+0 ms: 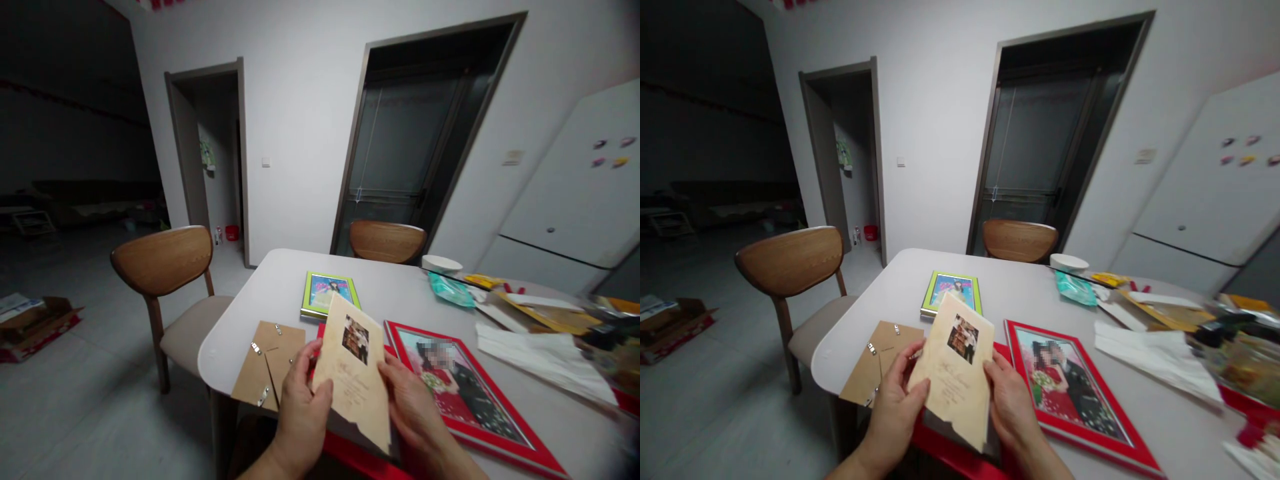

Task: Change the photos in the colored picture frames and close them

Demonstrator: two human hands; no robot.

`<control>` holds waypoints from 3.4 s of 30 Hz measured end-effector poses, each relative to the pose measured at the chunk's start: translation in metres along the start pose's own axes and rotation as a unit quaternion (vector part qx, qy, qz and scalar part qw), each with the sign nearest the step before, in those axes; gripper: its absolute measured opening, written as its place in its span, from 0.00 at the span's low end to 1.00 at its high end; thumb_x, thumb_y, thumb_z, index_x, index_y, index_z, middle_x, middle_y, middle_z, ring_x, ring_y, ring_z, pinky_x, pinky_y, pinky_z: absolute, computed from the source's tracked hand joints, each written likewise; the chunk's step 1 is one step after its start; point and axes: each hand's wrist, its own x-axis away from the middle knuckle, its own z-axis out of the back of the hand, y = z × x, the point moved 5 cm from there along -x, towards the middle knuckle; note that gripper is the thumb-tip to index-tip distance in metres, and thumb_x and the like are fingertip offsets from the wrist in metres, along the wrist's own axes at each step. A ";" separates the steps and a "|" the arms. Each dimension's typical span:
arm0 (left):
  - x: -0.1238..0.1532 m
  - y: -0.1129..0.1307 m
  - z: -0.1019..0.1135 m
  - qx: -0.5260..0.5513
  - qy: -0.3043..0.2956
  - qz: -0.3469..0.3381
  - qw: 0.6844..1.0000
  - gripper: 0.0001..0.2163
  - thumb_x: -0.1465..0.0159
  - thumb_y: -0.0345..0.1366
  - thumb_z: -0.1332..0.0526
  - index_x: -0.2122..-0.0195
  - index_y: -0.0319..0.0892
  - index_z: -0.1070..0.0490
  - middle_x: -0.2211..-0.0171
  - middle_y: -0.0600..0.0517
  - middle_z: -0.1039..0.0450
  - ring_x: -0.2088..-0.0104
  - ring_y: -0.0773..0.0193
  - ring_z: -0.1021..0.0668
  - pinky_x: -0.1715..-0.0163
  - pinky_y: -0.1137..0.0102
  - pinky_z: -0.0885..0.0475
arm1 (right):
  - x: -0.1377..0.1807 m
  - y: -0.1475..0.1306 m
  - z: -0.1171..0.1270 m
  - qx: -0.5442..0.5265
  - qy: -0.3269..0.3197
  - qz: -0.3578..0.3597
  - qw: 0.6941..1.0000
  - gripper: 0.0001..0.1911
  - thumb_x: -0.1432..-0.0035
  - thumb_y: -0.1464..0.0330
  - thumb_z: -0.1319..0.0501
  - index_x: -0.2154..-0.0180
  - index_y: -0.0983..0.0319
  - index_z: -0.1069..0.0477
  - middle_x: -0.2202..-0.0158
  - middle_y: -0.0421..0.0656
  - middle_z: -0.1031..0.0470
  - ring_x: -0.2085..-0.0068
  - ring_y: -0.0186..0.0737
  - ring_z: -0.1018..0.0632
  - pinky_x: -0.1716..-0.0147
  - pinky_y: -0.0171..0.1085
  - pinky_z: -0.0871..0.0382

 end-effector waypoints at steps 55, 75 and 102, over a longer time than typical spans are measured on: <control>0.012 -0.042 0.100 -0.600 -0.178 0.075 0.776 0.34 0.55 0.33 0.39 0.46 0.38 0.48 0.43 0.42 0.54 0.43 0.53 0.49 0.46 0.56 0.52 | 0.017 0.004 -0.067 0.656 -0.117 0.269 0.695 0.16 0.48 0.65 0.51 0.59 0.61 0.32 0.61 0.47 0.30 0.59 0.40 0.32 0.58 0.37 0.42; 0.009 -0.017 0.038 -0.469 -0.147 -0.090 0.866 0.22 0.52 0.29 0.37 0.54 0.38 0.37 0.51 0.43 0.37 0.51 0.57 0.34 0.51 0.63 0.37 | 0.029 -0.009 -0.039 0.600 -0.114 0.255 0.749 0.20 0.58 0.69 0.45 0.58 0.61 0.33 0.57 0.47 0.35 0.55 0.42 0.34 0.53 0.41 0.42; 0.018 -0.040 -0.003 -0.449 -0.283 -0.062 0.845 0.16 0.51 0.41 0.36 0.63 0.41 0.35 0.47 0.47 0.41 0.47 0.59 0.40 0.46 0.61 0.52 | 0.005 -0.003 0.015 0.711 -0.023 0.283 0.643 0.17 0.47 0.66 0.52 0.58 0.61 0.32 0.57 0.48 0.34 0.57 0.42 0.34 0.58 0.40 0.41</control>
